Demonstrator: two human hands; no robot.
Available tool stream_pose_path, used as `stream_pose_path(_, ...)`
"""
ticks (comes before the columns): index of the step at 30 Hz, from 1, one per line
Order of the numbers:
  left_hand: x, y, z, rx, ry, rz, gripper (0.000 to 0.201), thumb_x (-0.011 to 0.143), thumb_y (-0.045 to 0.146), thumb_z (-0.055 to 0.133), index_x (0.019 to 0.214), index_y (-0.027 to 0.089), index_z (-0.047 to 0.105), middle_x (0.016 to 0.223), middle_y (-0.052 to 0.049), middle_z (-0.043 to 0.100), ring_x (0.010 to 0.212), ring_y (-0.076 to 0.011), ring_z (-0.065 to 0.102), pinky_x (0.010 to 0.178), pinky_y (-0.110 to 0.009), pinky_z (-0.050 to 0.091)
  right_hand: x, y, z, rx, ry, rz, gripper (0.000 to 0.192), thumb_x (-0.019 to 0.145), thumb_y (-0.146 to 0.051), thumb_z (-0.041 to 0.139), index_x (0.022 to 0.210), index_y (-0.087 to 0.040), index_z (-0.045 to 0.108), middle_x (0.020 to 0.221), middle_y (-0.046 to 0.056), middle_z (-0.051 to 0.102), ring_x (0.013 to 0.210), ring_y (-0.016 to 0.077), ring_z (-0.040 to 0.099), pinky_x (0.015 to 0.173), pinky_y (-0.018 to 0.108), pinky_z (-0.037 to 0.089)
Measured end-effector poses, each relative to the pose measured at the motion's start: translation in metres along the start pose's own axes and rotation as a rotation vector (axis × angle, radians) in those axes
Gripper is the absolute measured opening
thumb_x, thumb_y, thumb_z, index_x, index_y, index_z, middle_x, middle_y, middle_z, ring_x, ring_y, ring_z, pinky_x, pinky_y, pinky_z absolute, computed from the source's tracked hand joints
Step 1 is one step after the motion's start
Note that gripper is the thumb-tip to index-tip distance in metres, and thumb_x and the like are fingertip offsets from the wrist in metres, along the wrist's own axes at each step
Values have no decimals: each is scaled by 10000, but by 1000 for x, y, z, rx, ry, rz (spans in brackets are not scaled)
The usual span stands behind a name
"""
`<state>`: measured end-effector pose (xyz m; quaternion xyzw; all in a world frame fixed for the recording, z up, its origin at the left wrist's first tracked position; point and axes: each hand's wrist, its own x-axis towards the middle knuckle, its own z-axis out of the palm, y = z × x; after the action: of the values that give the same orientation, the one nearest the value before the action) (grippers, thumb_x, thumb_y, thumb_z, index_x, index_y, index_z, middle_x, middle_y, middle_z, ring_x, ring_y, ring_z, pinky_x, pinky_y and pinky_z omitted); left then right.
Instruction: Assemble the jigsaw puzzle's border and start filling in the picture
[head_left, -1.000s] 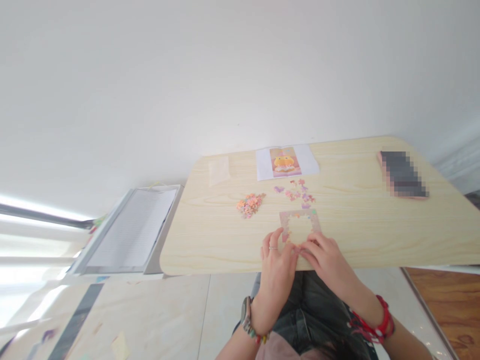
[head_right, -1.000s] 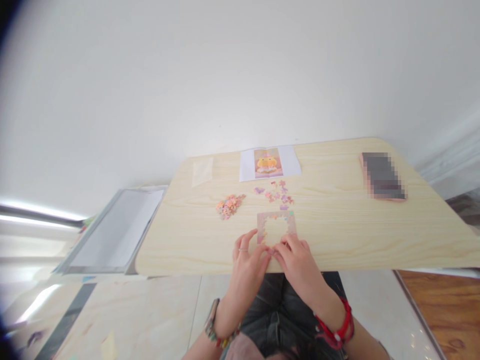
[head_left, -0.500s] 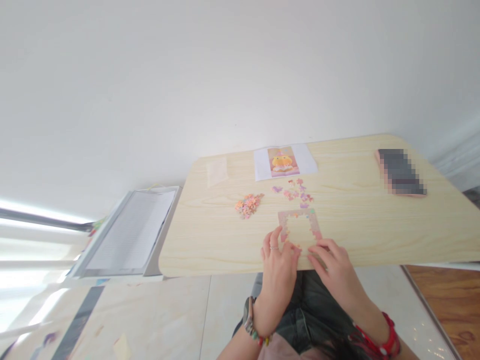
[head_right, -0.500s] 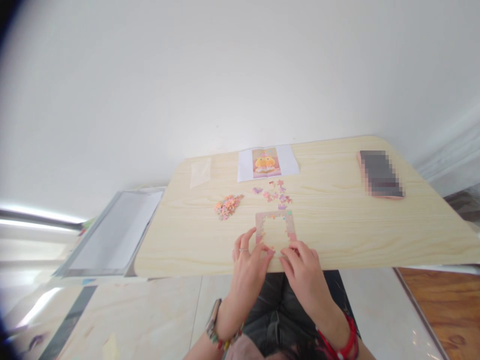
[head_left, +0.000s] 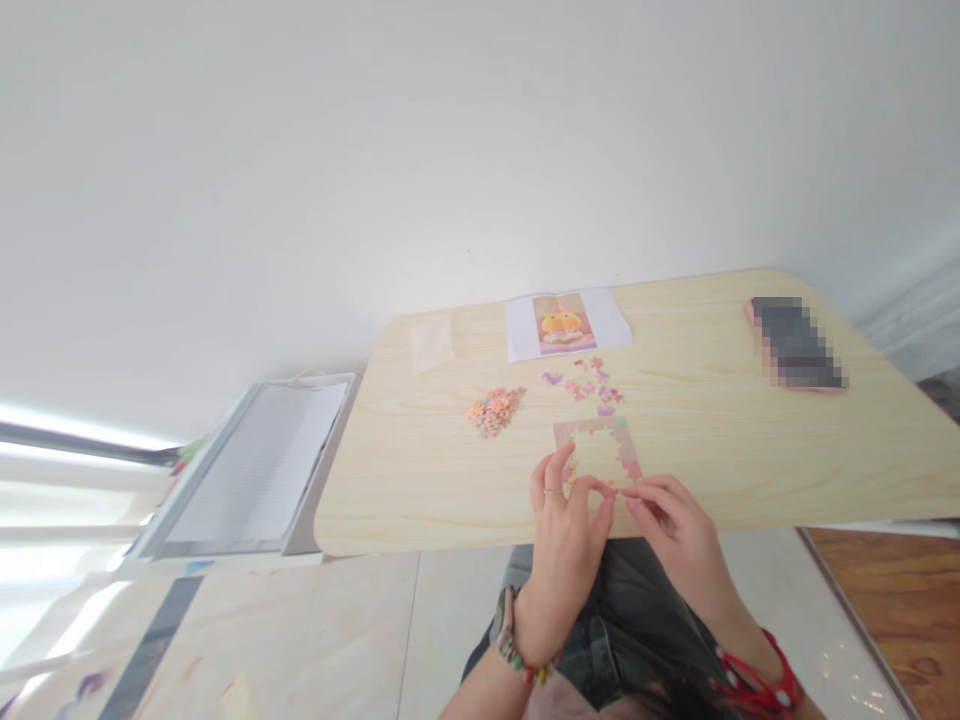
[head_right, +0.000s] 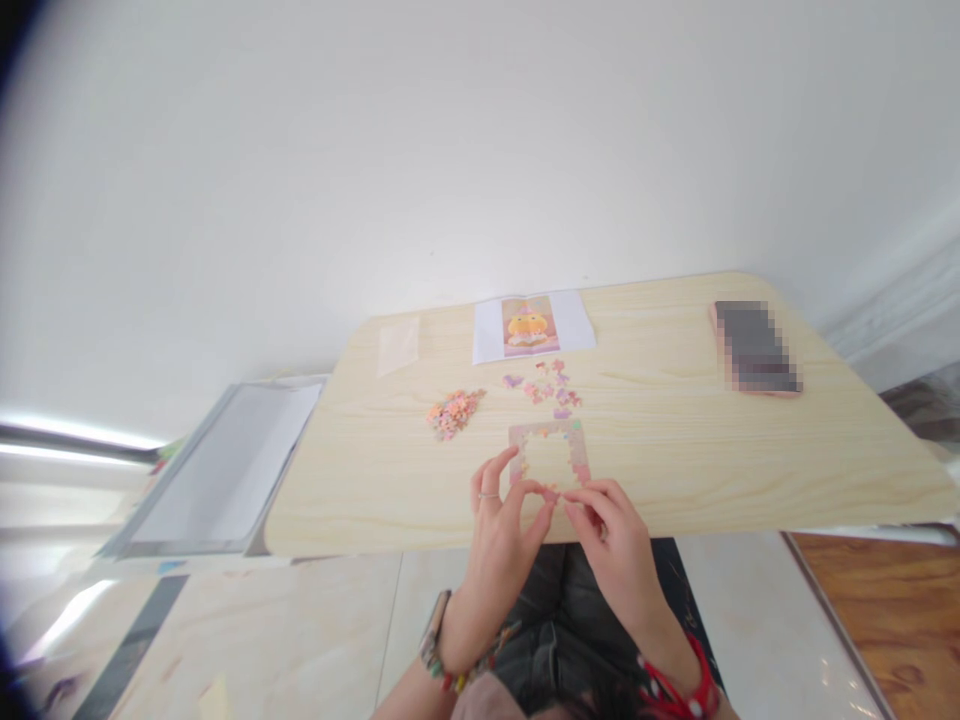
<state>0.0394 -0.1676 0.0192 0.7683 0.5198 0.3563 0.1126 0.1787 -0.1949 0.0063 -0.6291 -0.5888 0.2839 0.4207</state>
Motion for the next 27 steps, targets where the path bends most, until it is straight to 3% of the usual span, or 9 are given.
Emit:
stream_pose_path(11, 1, -3, 2, -75, 59, -43, 81, 821, 178, 571, 894, 211, 582, 1250, -98, 404, 1166, -260, 385, 894, -449, 465, 17, -1, 10, 189, -45, 23, 174, 849, -332, 513, 795, -200, 614, 846, 59, 575, 832, 191, 567, 691, 305, 474)
stream_pose_path(16, -2, -12, -3, -36, 26, -31, 187, 831, 217, 563, 1018, 202, 553, 1265, -128, 386, 1161, -274, 393, 845, -446, 491, 29, 1, -4, 137, -75, -7, 187, 845, -350, 512, 789, -203, 614, 832, 57, 584, 759, 174, 566, 640, 295, 471)
stream_pose_path(22, 3, -35, -14, 112, 92, -44, 229, 838, 211, 552, 1067, 205, 547, 1258, -133, 385, 1153, -285, 403, 888, -496, 456, 97, 23, -43, -185, -30, -18, 242, 777, -432, 551, 712, -210, 623, 756, 53, 606, 654, 172, 555, 589, 307, 461)
stream_pose_path(27, 6, -56, -15, 225, 112, -24, 252, 836, 215, 548, 1087, 195, 543, 1263, -146, 378, 1150, -298, 415, 889, -515, 448, 157, 36, -51, -393, -134, -55, 269, 702, -453, 600, 579, -214, 590, 658, 39, 617, 648, 193, 559, 584, 311, 457)
